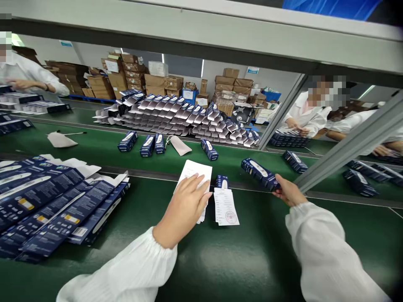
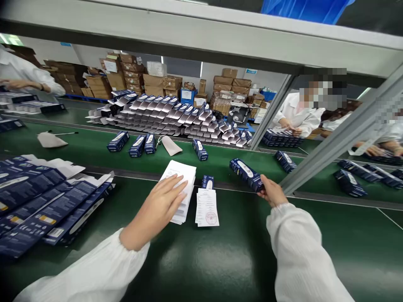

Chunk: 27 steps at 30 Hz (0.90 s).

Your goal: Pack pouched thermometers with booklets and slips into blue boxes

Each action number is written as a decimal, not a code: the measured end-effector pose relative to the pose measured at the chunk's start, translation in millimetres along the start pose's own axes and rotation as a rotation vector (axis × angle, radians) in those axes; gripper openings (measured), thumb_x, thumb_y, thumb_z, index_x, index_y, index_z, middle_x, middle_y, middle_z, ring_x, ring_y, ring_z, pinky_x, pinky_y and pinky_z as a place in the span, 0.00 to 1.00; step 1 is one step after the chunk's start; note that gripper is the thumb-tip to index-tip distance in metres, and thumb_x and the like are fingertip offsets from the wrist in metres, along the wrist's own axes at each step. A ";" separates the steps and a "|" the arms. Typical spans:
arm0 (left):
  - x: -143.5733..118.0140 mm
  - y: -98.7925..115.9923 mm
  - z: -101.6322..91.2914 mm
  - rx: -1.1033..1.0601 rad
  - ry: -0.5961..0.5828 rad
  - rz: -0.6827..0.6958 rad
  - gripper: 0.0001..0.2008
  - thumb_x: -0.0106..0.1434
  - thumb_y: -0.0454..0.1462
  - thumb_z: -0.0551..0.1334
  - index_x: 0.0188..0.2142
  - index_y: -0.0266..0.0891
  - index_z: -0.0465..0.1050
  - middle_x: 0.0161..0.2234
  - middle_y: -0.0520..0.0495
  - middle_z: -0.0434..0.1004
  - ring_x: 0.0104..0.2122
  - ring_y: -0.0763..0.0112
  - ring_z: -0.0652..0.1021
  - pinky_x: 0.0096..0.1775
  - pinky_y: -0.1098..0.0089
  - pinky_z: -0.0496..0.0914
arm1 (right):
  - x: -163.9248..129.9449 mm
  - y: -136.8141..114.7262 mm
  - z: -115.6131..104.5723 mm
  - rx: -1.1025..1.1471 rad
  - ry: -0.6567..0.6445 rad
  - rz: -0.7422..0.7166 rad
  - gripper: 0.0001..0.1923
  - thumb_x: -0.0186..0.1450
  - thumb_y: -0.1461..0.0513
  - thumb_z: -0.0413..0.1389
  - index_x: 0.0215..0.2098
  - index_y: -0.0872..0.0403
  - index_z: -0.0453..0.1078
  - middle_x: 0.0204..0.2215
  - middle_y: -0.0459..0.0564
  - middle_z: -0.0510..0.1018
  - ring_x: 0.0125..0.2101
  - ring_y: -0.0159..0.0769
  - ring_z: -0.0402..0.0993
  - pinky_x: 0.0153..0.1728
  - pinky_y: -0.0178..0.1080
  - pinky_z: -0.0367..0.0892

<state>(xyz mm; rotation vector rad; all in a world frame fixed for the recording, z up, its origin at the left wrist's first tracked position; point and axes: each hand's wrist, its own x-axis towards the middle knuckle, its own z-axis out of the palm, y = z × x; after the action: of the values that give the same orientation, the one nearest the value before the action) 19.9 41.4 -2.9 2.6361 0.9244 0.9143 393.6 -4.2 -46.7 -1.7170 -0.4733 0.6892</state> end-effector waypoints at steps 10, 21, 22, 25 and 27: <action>-1.2 21.1 -11.7 0.134 -0.349 0.027 0.25 0.61 0.24 0.47 0.57 0.32 0.61 0.53 0.32 0.71 0.51 0.55 0.74 0.50 0.55 0.70 | 12.1 19.8 46.6 -0.003 -0.176 -0.192 0.11 0.66 0.59 0.57 0.43 0.59 0.71 0.39 0.53 0.76 0.40 0.37 0.75 0.43 0.42 0.71; 84.8 -17.4 3.8 -0.027 -0.538 -0.187 0.21 0.65 0.46 0.51 0.49 0.35 0.70 0.45 0.36 0.76 0.45 0.50 0.75 0.45 0.56 0.67 | -131.7 16.4 61.9 -0.714 -0.786 -1.145 0.14 0.59 0.62 0.64 0.43 0.55 0.71 0.51 0.57 0.72 0.54 0.46 0.65 0.53 0.51 0.65; 81.6 -15.7 -1.6 -0.051 -0.526 -0.173 0.20 0.66 0.46 0.50 0.45 0.36 0.72 0.44 0.39 0.76 0.44 0.53 0.75 0.45 0.59 0.67 | -132.7 17.5 64.2 -0.745 -0.774 -1.170 0.12 0.59 0.63 0.64 0.41 0.56 0.71 0.50 0.57 0.72 0.53 0.46 0.65 0.52 0.50 0.66; 59.5 -0.1 -28.8 -0.179 -0.330 -0.169 0.19 0.68 0.45 0.46 0.40 0.37 0.72 0.41 0.45 0.76 0.41 0.61 0.75 0.44 0.65 0.66 | -129.3 18.6 69.1 -0.802 -0.771 -1.158 0.07 0.59 0.67 0.62 0.36 0.55 0.70 0.48 0.55 0.73 0.51 0.43 0.68 0.48 0.47 0.69; 38.2 13.0 -49.8 -0.305 -0.149 -0.269 0.18 0.68 0.46 0.48 0.41 0.38 0.72 0.39 0.48 0.76 0.39 0.64 0.75 0.40 0.69 0.67 | -126.2 17.4 70.3 -0.824 -0.791 -1.134 0.06 0.59 0.68 0.62 0.34 0.54 0.70 0.47 0.54 0.74 0.50 0.42 0.68 0.47 0.46 0.70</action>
<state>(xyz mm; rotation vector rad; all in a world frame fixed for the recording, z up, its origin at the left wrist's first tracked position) 19.1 54.2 60.0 2.2246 0.9845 0.7178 252.0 -37.7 -49.5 -1.4333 -2.2994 0.2677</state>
